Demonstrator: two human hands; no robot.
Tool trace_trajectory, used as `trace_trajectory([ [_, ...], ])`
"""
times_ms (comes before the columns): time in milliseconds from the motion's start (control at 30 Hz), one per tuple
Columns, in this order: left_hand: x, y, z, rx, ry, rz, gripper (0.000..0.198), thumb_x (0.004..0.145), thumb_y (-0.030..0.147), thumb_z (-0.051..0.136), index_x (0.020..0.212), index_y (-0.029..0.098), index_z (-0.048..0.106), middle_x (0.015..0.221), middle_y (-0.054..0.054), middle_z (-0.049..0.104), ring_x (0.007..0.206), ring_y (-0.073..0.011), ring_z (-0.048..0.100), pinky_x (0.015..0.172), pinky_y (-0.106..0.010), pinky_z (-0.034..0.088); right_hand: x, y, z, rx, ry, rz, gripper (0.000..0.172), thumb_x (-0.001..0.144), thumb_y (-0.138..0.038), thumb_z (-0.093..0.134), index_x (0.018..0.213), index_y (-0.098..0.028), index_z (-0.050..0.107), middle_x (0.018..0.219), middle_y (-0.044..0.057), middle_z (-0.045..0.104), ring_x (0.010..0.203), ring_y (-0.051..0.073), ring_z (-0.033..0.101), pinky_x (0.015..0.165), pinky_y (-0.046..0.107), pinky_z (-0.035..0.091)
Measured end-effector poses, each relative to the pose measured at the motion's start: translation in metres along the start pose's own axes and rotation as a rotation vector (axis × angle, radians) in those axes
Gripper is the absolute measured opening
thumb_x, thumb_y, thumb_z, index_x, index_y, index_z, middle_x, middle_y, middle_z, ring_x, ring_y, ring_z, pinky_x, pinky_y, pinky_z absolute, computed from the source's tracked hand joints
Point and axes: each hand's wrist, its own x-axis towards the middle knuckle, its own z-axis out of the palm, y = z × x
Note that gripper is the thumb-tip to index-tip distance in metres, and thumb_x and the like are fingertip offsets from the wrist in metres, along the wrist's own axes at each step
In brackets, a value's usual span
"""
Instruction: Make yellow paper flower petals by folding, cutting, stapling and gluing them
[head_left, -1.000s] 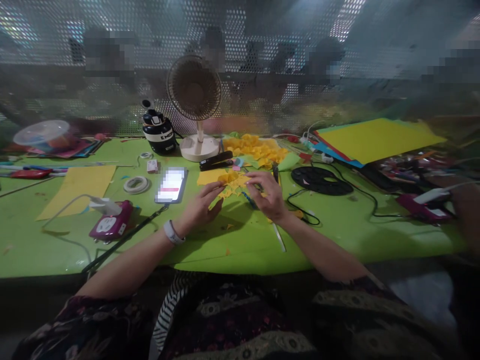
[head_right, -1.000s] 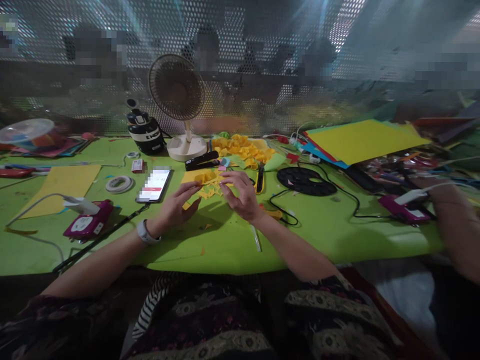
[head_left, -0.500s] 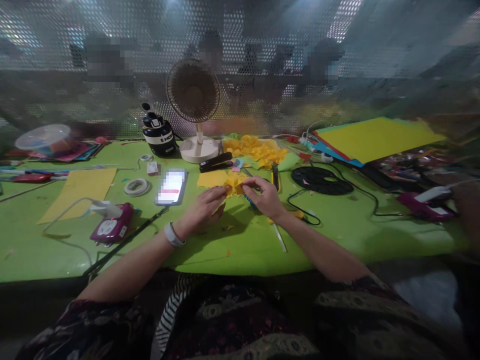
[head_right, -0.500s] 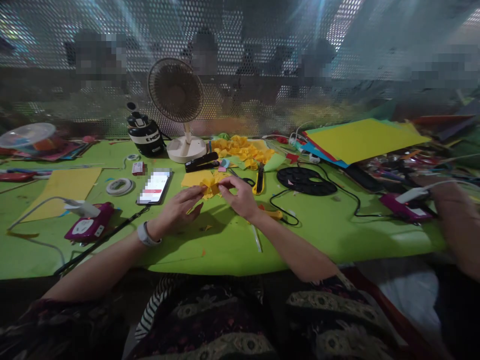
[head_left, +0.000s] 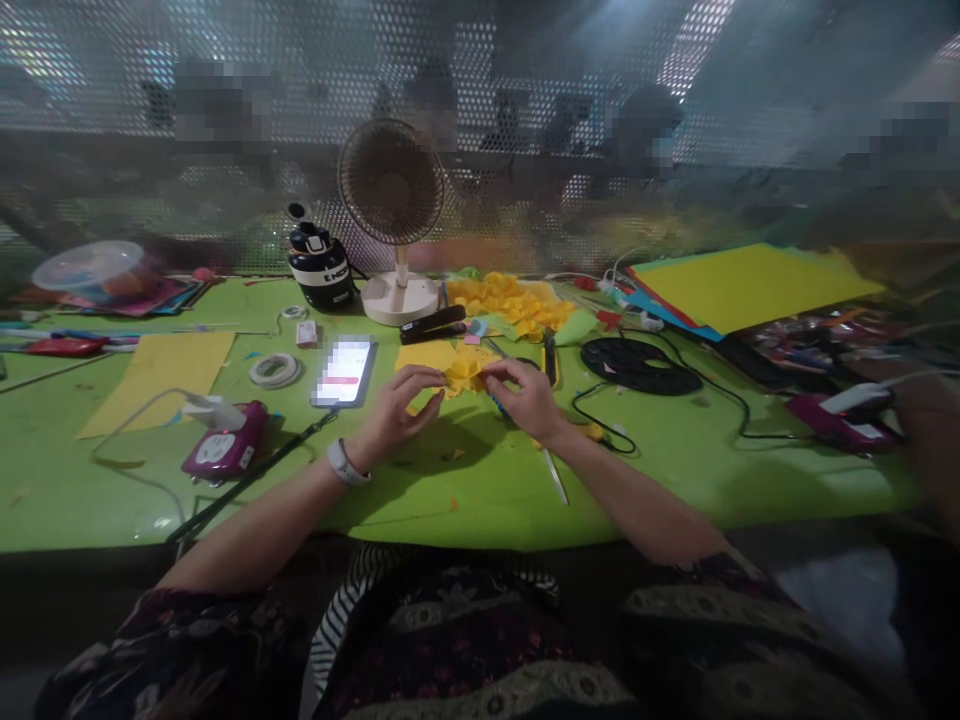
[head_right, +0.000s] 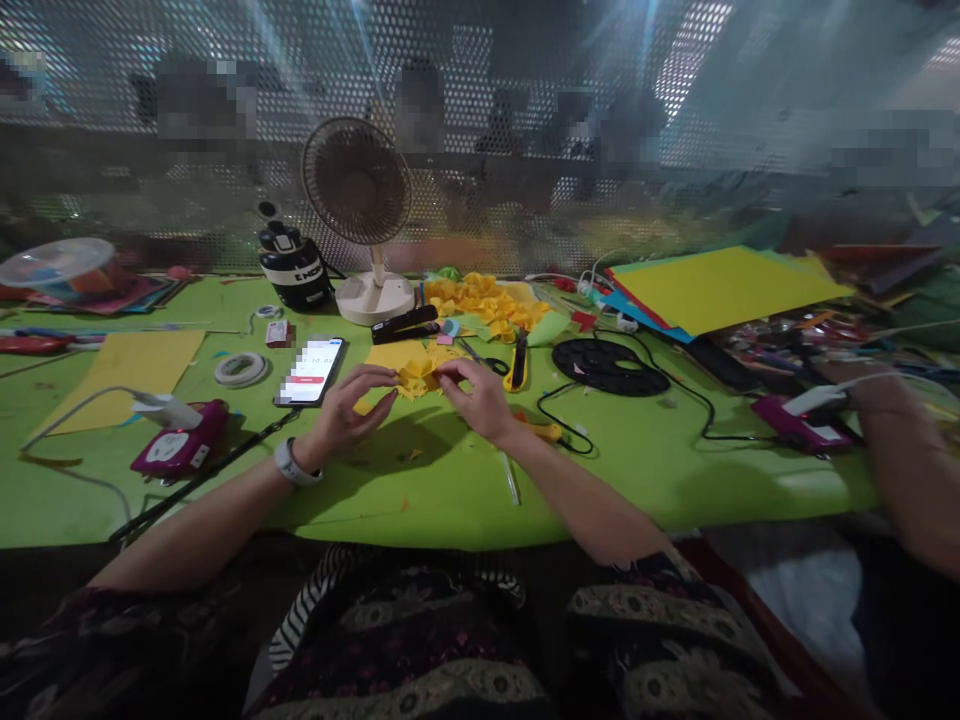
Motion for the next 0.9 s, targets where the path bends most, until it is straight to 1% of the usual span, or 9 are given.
trace_trajectory([
  [133,0.000,-0.005,0.003,0.013,0.014,-0.038,0.022,0.089,0.014,0.061,0.111,0.018,0.063,0.104,-0.010,0.069,0.098,-0.0205,0.067,0.085,-0.039,0.058,-0.001,-0.001,-0.001,-0.029,-0.019,-0.037,0.014,0.090,-0.030,0.060,0.089,-0.021,0.070,0.088,0.005,0.076,0.080,0.019,0.071,0.074,0.033,0.057],
  [233,0.001,-0.004,0.003,0.044,0.063,-0.048,0.021,0.089,0.014,0.061,0.110,0.018,0.062,0.103,-0.009,0.068,0.098,-0.0201,0.066,0.085,-0.038,0.057,-0.001,-0.001,-0.002,-0.040,-0.020,-0.044,0.014,0.091,-0.030,0.060,0.091,-0.021,0.071,0.088,0.004,0.075,0.079,0.019,0.070,0.074,0.033,0.057],
  [333,0.001,0.000,0.003,0.006,0.098,-0.138,0.021,0.090,0.020,0.063,0.111,0.017,0.060,0.106,-0.009,0.066,0.100,-0.0200,0.064,0.084,-0.036,0.058,-0.001,0.000,-0.002,-0.027,-0.001,-0.077,0.012,0.091,-0.026,0.060,0.092,-0.020,0.071,0.087,0.004,0.075,0.078,0.019,0.070,0.073,0.032,0.056],
  [400,0.000,0.000,0.003,-0.054,0.072,-0.238,0.023,0.092,0.027,0.063,0.111,0.016,0.059,0.109,-0.010,0.064,0.100,-0.0196,0.064,0.082,-0.035,0.058,-0.002,0.000,0.000,-0.014,0.003,-0.096,0.012,0.091,-0.024,0.060,0.093,-0.020,0.071,0.087,0.004,0.075,0.077,0.018,0.070,0.072,0.031,0.056],
  [467,0.000,-0.001,0.003,-0.094,-0.004,-0.316,0.021,0.094,0.031,0.061,0.108,0.016,0.061,0.107,-0.011,0.065,0.096,-0.0191,0.064,0.079,-0.034,0.057,-0.003,-0.001,0.001,-0.009,-0.011,-0.103,0.012,0.091,-0.024,0.060,0.094,-0.020,0.071,0.087,0.004,0.075,0.076,0.017,0.069,0.070,0.029,0.056],
  [600,-0.001,-0.003,0.003,-0.093,-0.135,-0.300,0.016,0.093,0.029,0.059,0.085,0.016,0.064,0.084,-0.007,0.066,0.078,-0.0177,0.061,0.068,-0.031,0.051,-0.005,0.000,0.004,-0.025,-0.053,-0.110,0.011,0.091,-0.024,0.061,0.093,-0.020,0.070,0.087,0.004,0.075,0.075,0.016,0.069,0.070,0.029,0.056],
  [700,-0.001,-0.004,0.004,-0.107,-0.144,-0.267,0.015,0.092,0.023,0.058,0.078,0.017,0.063,0.076,-0.005,0.065,0.072,-0.0165,0.059,0.065,-0.029,0.047,-0.007,0.001,0.005,-0.020,-0.070,-0.093,0.010,0.091,-0.025,0.061,0.093,-0.021,0.070,0.087,0.004,0.074,0.077,0.017,0.069,0.072,0.030,0.056],
  [800,-0.001,-0.002,0.006,-0.122,-0.129,-0.313,0.014,0.091,0.023,0.058,0.079,0.017,0.063,0.075,-0.004,0.063,0.070,-0.0159,0.058,0.063,-0.028,0.045,-0.009,0.004,0.007,0.004,-0.092,-0.059,0.011,0.090,-0.026,0.062,0.098,-0.020,0.068,0.091,0.006,0.074,0.079,0.019,0.070,0.075,0.032,0.057],
  [900,-0.001,-0.001,0.007,-0.150,-0.112,-0.349,0.015,0.091,0.024,0.059,0.077,0.017,0.062,0.074,-0.004,0.063,0.068,-0.0155,0.057,0.062,-0.028,0.044,-0.011,0.003,0.009,0.054,-0.129,-0.008,0.019,0.089,-0.026,0.063,0.107,-0.021,0.066,0.097,0.006,0.075,0.082,0.019,0.072,0.078,0.034,0.058],
])
